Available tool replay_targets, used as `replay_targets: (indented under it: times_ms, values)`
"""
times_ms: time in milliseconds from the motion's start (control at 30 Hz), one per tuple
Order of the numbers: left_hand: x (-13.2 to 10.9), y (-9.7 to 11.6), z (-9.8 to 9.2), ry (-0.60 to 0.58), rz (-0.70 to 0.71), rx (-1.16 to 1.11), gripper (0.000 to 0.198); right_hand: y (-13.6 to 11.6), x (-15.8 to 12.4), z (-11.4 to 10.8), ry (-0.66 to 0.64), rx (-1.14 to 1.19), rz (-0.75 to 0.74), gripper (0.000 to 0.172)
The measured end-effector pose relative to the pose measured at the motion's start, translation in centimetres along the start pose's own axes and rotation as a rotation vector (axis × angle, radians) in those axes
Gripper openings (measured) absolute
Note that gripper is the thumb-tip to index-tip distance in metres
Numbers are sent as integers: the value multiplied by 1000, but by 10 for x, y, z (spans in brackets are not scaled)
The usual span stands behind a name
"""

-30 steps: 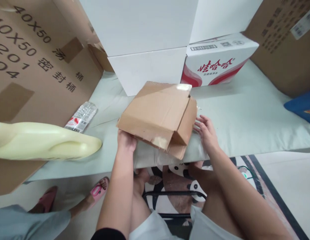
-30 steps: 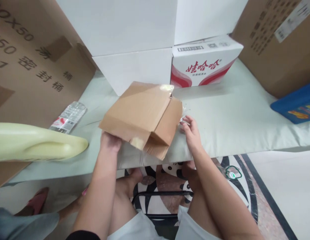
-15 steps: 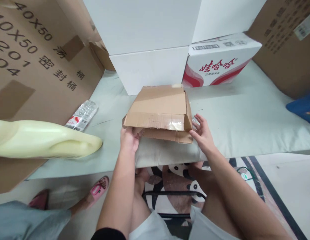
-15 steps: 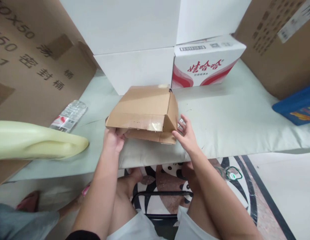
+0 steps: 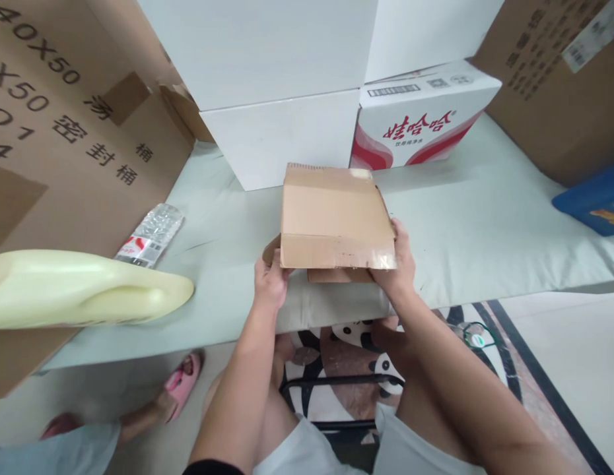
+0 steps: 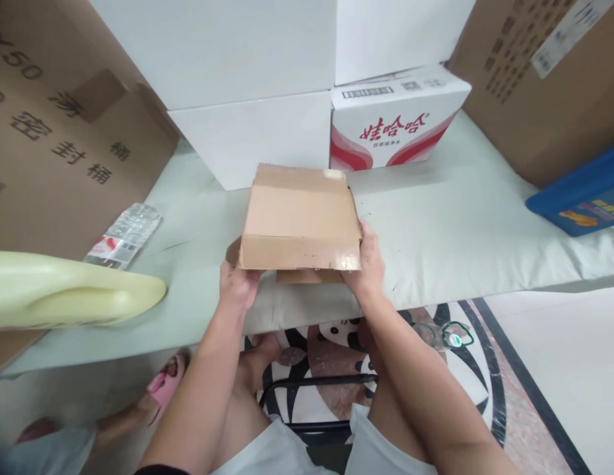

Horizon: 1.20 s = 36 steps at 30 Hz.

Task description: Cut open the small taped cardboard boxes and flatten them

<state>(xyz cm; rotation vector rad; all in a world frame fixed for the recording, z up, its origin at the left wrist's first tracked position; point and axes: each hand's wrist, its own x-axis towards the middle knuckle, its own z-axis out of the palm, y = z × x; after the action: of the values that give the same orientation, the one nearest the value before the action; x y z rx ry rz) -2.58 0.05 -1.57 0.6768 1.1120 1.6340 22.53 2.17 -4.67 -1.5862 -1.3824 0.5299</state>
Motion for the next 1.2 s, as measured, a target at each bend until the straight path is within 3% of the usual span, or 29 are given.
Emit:
replay_targets:
  times_ms: [67, 167, 300, 500, 600, 767, 833, 933, 1000, 1067, 1200]
  values:
    - [-2, 2, 0, -32, -41, 6, 59, 4, 3, -1, 69, -10, 15, 75]
    - [-2, 11, -5, -140, -144, -20, 53, 7, 5, -4, 140, -8, -86, 74]
    - [7, 29, -21, -219, -313, -152, 58, 5, 2, -7, 99, 78, -263, 60]
    - [12, 37, -35, -200, -407, -117, 73, 2, -6, -9, -79, 216, -417, 43]
    - [8, 39, -37, -126, -438, -77, 60, -3, -9, -11, -160, 195, -498, 38]
    - [9, 51, -44, 45, -395, -67, 39, -7, -7, -20, -481, 212, -660, 41]
    - [10, 55, -47, 28, -412, -71, 40, -3, -4, -23, -436, 274, -572, 39]
    - [5, 58, -48, -36, -516, -48, 47, 6, 6, -25, -142, 260, -290, 32]
    - [-2, 59, -48, -63, -595, -40, 51, 13, 13, -25, -32, 235, -146, 37]
    - [-10, 59, -47, -97, -632, -67, 53, 18, 19, -26, -52, 231, -111, 44]
    - [-20, 58, -45, -171, -653, -140, 58, 23, 25, -30, -135, 119, -176, 40]
